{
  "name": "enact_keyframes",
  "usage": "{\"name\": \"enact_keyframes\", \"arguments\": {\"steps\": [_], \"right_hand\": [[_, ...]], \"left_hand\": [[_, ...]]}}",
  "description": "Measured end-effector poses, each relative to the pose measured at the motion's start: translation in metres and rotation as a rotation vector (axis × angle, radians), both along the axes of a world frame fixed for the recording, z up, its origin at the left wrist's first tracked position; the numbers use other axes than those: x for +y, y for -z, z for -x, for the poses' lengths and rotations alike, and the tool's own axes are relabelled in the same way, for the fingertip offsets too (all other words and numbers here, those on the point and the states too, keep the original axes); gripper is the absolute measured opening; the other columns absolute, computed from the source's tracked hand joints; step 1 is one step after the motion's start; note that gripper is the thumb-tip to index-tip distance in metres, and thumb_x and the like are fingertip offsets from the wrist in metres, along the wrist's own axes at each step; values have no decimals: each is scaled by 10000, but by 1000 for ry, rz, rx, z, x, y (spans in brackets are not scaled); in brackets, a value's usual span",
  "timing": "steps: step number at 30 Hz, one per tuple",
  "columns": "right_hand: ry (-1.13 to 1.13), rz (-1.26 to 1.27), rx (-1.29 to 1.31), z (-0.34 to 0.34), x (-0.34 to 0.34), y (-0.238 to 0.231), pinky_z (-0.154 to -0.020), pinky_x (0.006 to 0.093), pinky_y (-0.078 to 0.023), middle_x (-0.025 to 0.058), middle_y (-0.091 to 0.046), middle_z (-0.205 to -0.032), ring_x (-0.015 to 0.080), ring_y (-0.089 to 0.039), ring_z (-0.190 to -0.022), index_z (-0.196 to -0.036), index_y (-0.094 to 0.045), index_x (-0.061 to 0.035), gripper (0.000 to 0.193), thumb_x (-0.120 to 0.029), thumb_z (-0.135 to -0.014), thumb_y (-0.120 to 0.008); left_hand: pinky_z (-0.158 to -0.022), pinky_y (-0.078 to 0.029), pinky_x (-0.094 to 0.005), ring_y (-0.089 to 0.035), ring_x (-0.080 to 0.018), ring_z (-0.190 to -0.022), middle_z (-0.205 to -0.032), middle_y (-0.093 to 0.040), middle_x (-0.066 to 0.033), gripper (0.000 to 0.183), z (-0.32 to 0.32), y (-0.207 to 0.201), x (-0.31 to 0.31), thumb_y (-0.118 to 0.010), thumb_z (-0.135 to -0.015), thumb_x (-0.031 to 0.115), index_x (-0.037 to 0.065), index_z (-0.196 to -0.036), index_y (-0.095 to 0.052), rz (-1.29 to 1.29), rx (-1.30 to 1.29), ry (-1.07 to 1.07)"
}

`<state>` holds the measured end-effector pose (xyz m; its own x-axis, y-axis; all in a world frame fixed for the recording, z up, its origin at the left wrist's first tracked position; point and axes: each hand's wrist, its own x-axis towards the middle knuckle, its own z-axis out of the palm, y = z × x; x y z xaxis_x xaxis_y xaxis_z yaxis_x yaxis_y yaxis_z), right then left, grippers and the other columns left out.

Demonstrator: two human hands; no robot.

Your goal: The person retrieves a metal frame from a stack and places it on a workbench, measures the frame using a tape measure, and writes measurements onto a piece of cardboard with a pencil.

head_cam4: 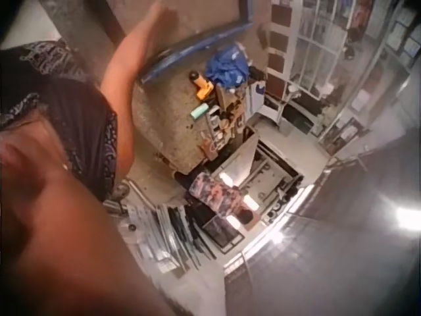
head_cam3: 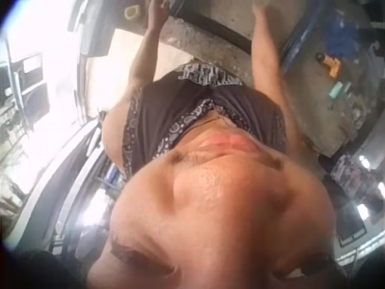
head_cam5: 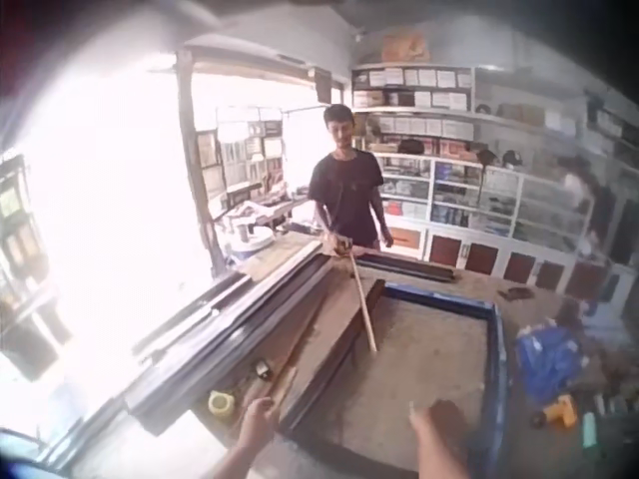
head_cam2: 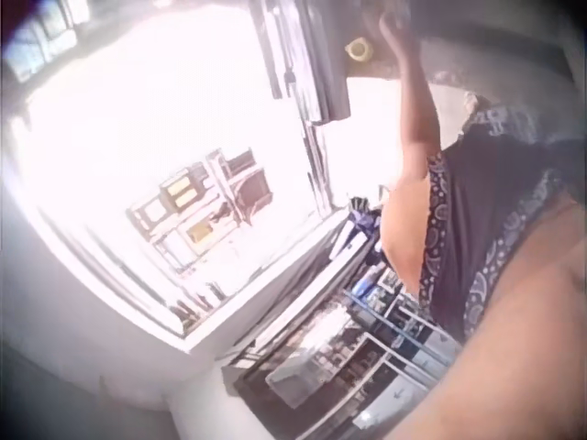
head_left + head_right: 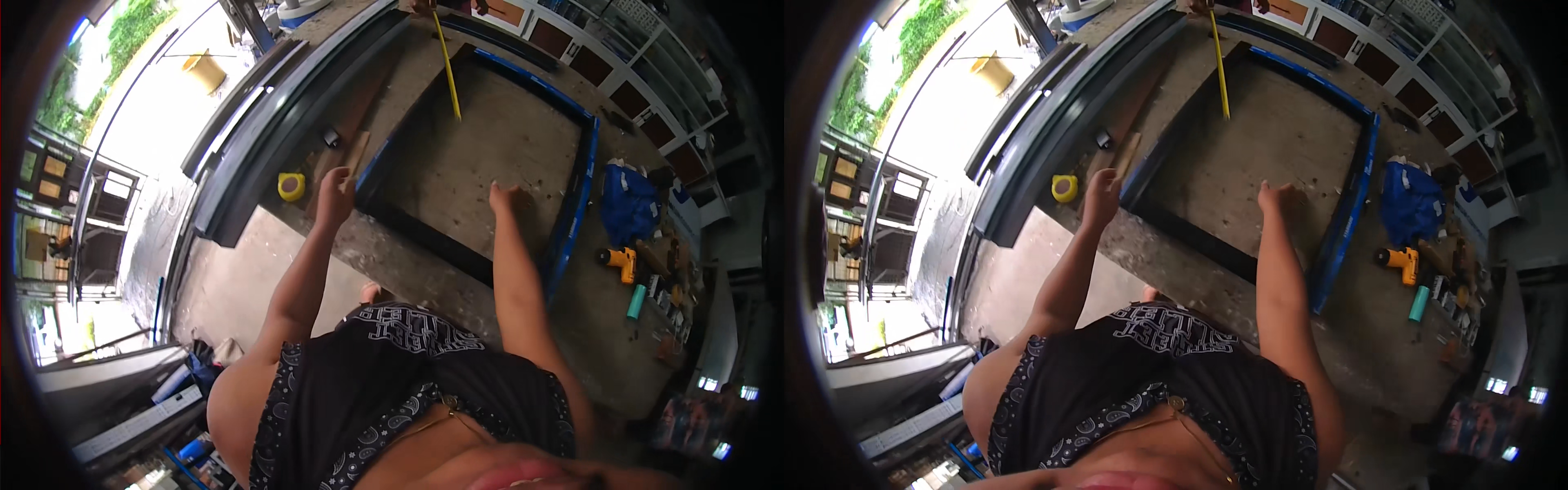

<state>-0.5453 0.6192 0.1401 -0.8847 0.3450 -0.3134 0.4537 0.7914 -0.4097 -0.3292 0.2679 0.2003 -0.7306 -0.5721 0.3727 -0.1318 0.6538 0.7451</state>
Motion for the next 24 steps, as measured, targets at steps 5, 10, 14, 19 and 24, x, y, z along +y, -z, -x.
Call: {"name": "enact_keyframes", "arguments": {"steps": [5,10,14,19,24], "right_hand": [[251,-254,93,4,-48,10,-1170,592,-37,193,-25,-1615,342,-44,-1495,-1533,-121,-32,853,-557,-933,-426],[254,-353,18,2,-55,-12,-1156,622,-52,188,-60,-1612,343,-67,-1492,-1515,-181,-47,816,-552,-926,-434],[263,-404,11,8,-62,-19,-1157,618,-75,185,-111,-1603,345,-97,-1487,-1497,-219,-67,784,-544,-922,-459],[277,-439,64,12,-62,-6,-1158,615,-94,176,-123,-1602,348,-104,-1485,-1494,-226,-89,777,-548,-918,-472],[265,-463,42,11,-60,-3,-1169,595,-104,163,-128,-1603,348,-109,-1484,-1489,-236,-92,769,-552,-920,-471]], "left_hand": [[-788,-520,-382,-653,-344,-923,-966,-660,-185,179,106,5,-45,-626,-878,109,21,-1034,-629,-137,-126,202],[-851,-503,-423,-629,-365,-994,-967,-648,-206,162,202,38,-49,-607,-878,108,11,-1006,-627,-13,-89,380],[-873,-485,-438,-600,-379,-1007,-1017,-633,-190,157,240,55,-61,-579,-880,92,21,-1014,-621,91,-93,307],[-919,-453,-439,-551,-382,-1051,-1072,-604,-172,173,247,70,-59,-568,-893,167,45,-1011,-600,362,-203,346],[-916,-442,-459,-520,-371,-1071,-1088,-575,-155,191,254,64,-55,-565,-892,231,65,-986,-579,411,-344,297]]}}
